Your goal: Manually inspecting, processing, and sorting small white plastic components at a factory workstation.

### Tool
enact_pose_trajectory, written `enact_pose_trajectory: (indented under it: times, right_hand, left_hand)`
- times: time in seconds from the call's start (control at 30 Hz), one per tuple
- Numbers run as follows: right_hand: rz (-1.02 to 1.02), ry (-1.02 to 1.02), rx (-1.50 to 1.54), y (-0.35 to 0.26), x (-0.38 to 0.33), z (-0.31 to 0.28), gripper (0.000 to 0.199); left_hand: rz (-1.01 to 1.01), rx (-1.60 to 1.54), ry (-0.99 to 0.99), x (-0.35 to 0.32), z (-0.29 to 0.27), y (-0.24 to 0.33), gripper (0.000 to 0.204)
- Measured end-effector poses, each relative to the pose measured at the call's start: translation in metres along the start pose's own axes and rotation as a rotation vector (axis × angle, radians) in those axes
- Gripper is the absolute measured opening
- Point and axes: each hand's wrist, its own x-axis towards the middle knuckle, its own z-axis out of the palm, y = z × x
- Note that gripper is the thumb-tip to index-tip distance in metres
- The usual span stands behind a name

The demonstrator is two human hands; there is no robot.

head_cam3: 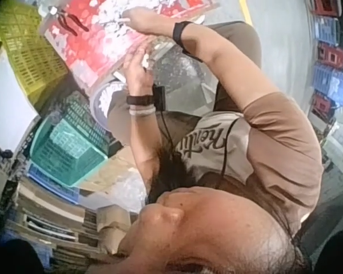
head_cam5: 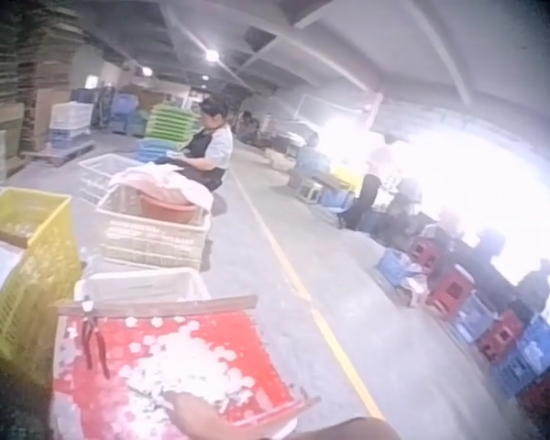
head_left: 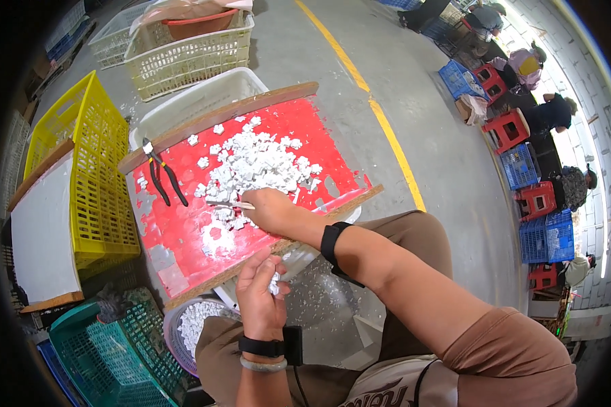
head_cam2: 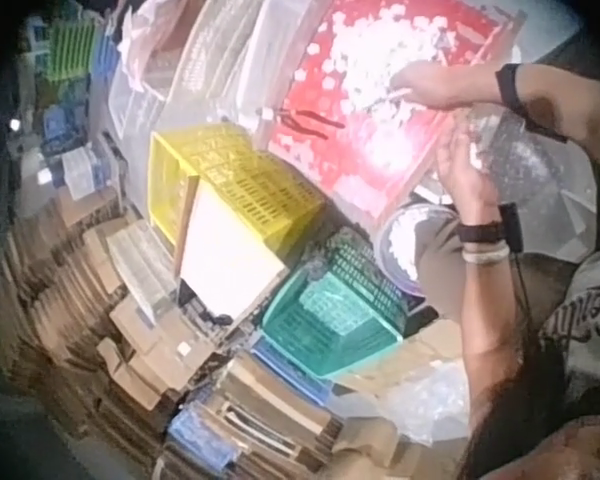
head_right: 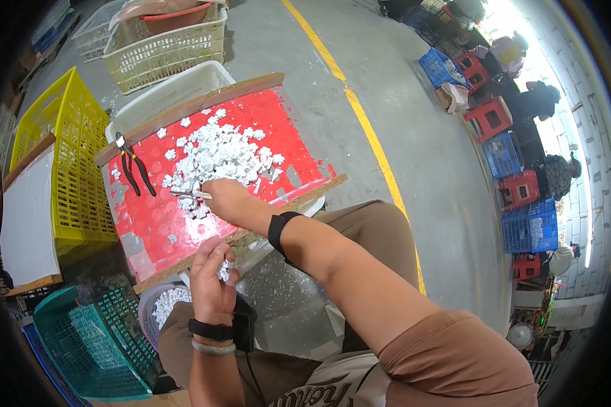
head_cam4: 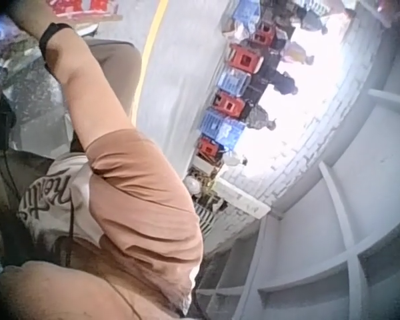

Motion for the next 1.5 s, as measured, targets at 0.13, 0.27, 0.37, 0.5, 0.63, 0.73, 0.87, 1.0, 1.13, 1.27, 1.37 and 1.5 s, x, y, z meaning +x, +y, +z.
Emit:
enact_pose_trajectory:
  times: [0.13,0.27,0.37,0.5,0.63,0.73,0.87,1.0,1.13,1.27,1.37,1.5]
  right_hand:
    - [0.061,0.042,0.394,-0.004,-0.014,-0.019,0.013]
    - [0.404,-0.218,0.932,-0.03,-0.045,-0.066,0.012]
    - [0.342,-0.214,1.112,-0.033,-0.067,-0.064,0.016]
    - [0.282,-0.171,1.323,-0.047,-0.091,-0.068,0.019]
    - [0.27,-0.083,1.297,-0.044,-0.112,-0.077,0.013]
    - [0.346,-0.106,1.249,-0.037,-0.118,-0.088,0.009]
    - [0.297,-0.117,1.144,-0.026,-0.123,-0.091,0.012]
    - [0.254,-0.1,1.069,-0.022,-0.124,-0.093,0.012]
    - [0.275,-0.117,1.049,-0.018,-0.122,-0.092,0.01]
    - [0.223,-0.157,0.918,-0.012,-0.117,-0.094,0.01]
    - [0.168,-0.194,0.924,-0.01,-0.117,-0.095,0.011]
    - [0.119,-0.199,0.946,-0.007,-0.116,-0.096,0.01]
  left_hand:
    - [0.083,0.032,0.022,0.003,-0.001,-0.001,0.024]
    - [0.23,0.125,0.129,0.002,0.005,0.001,0.028]
    - [0.365,0.246,0.029,-0.002,0.016,-0.003,0.028]
    - [0.439,0.3,0.031,0.001,0.015,-0.012,0.024]
    - [0.282,0.163,-0.037,-0.001,0.019,-0.009,0.016]
    - [0.268,0.212,-0.133,-0.002,0.017,-0.01,0.018]
    - [0.228,0.238,-0.123,-0.003,0.021,-0.012,0.016]
    - [0.214,0.224,-0.143,-0.003,0.022,-0.012,0.014]
    - [0.224,0.227,-0.136,0.0,0.022,-0.015,0.015]
    - [0.212,0.238,-0.123,0.002,0.022,-0.014,0.015]
    - [0.197,0.287,-0.094,0.0,0.02,-0.01,0.013]
    - [0.19,0.287,-0.133,-0.002,0.023,-0.007,0.013]
